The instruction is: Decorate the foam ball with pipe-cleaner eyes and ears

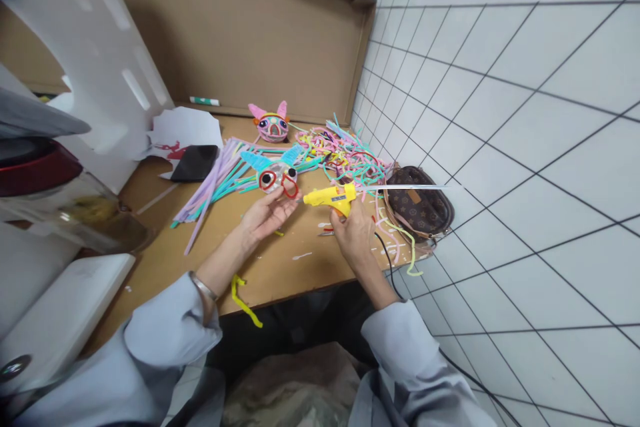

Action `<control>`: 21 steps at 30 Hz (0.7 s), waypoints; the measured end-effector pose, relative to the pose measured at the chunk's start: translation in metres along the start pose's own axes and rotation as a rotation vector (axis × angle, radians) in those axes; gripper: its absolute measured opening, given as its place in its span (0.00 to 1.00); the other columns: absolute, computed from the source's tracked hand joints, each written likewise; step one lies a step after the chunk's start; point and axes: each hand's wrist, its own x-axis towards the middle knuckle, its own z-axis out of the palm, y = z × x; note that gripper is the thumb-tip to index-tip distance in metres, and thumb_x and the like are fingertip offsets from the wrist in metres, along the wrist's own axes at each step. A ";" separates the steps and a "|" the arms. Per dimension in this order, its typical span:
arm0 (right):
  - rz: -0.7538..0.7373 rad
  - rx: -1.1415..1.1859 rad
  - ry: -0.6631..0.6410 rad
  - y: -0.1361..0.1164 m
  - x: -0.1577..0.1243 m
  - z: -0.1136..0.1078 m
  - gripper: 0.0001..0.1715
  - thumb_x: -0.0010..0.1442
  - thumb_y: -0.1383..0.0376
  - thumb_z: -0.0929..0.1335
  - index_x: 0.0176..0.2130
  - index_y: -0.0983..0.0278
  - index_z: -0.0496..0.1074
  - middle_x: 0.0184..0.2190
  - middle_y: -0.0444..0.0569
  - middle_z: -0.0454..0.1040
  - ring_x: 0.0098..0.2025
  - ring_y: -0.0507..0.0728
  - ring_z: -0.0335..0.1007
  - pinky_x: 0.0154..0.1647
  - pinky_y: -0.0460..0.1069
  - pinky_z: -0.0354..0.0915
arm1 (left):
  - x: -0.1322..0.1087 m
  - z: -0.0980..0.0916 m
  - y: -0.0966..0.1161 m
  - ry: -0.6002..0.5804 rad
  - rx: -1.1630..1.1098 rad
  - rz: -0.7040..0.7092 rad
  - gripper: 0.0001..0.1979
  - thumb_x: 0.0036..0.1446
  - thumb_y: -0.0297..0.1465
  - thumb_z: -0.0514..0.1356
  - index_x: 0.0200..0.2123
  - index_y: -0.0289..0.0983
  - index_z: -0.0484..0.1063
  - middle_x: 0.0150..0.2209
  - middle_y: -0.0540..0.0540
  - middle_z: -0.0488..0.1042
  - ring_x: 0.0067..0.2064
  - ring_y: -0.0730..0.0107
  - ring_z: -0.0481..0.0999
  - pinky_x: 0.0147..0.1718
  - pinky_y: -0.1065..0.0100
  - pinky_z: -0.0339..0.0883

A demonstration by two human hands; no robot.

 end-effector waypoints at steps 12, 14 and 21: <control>-0.124 -0.023 0.140 0.000 0.003 0.003 0.16 0.64 0.55 0.64 0.45 0.63 0.68 0.35 0.55 0.77 0.36 0.63 0.74 0.35 0.54 0.67 | 0.003 -0.013 -0.001 -0.203 0.058 -0.083 0.11 0.68 0.29 0.57 0.49 0.35 0.75 0.42 0.42 0.84 0.46 0.65 0.84 0.60 0.57 0.69; -0.131 -0.023 0.140 0.000 0.004 0.002 0.15 0.64 0.56 0.64 0.44 0.63 0.68 0.35 0.54 0.77 0.35 0.62 0.74 0.35 0.53 0.67 | 0.003 -0.012 -0.001 -0.197 0.070 -0.083 0.10 0.68 0.29 0.56 0.46 0.34 0.76 0.41 0.42 0.84 0.45 0.65 0.84 0.60 0.57 0.69; -0.160 -0.071 0.090 -0.001 0.004 -0.001 0.14 0.64 0.57 0.64 0.44 0.64 0.69 0.34 0.55 0.76 0.35 0.63 0.73 0.35 0.54 0.66 | 0.000 -0.010 -0.002 -0.205 0.079 -0.079 0.09 0.68 0.29 0.57 0.41 0.34 0.78 0.37 0.44 0.84 0.41 0.67 0.84 0.56 0.60 0.71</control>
